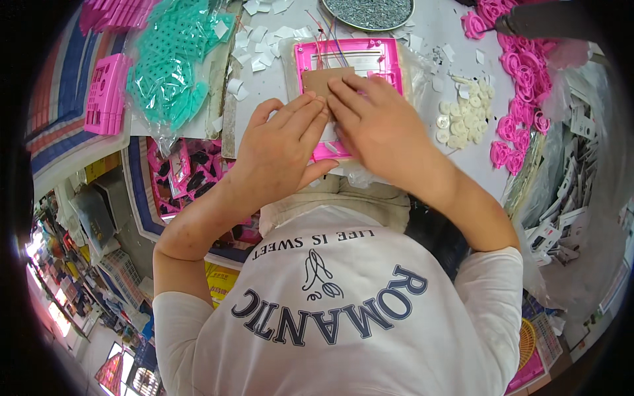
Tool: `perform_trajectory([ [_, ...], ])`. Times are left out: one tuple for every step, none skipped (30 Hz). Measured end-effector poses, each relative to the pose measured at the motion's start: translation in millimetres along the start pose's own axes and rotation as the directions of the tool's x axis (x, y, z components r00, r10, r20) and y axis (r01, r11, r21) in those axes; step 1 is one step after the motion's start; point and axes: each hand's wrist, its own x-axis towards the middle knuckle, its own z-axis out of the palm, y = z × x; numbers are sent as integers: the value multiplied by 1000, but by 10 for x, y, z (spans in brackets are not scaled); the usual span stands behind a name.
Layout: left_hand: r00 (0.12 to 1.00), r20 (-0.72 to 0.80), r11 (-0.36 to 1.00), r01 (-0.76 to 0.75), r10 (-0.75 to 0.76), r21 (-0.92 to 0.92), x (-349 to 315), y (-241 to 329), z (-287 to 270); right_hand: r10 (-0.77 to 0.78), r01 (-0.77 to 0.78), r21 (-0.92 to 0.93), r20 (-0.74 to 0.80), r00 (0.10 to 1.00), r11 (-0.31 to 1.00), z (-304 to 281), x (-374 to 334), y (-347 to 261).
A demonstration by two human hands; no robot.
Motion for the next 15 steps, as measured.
perform_trajectory([
  [1000,5,1000,-2,2,-15,5,-8,2,1,2,-61,41,999,998,-13,-7,-46],
  [1000,9,1000,-3,3,-30,5,-21,2,4,6,-122,81,997,993,-35,-19,-101],
  [1000,14,999,-5,6,-46,7,-37,2,11,11,-182,122,993,983,-51,-22,-136],
  [999,41,996,-13,17,-85,47,-77,-37,25,11,-204,169,985,979,-77,-4,-137],
  [997,68,992,-22,31,-124,113,-130,-106,29,9,-202,183,983,979,-86,11,-136],
  [994,95,986,-32,48,-164,200,-189,-180,35,5,-202,196,980,979,-88,23,-134],
  [994,106,950,30,3,-311,347,-304,-258,35,8,-202,210,977,979,-96,44,-129],
  [992,120,888,89,-39,-451,574,-478,-320,38,6,-213,204,978,977,-100,55,-122],
  [987,145,800,146,-75,-582,807,-645,-352,43,2,-221,200,979,975,-103,54,-136],
  [983,-127,879,58,-133,-473,1097,-736,-335,42,3,-225,196,980,974,-107,62,-160],
  [908,-394,942,2,-143,-336,1438,-791,-264,47,0,-231,196,980,973,-114,67,-180],
  [927,-351,963,32,-129,-268,1715,-878,-166,45,2,-232,197,979,973,-121,78,-199],
  [945,-307,978,49,-111,-202,1984,-943,-50,54,-5,-238,198,979,971,-125,81,-202],
  [955,-291,992,15,-52,-128,2158,-994,134,43,4,-240,192,981,971,-119,87,-202],
  [963,-268,998,-20,5,-53,2255,-1033,271,32,14,-240,184,982,971,-103,89,-190],
])
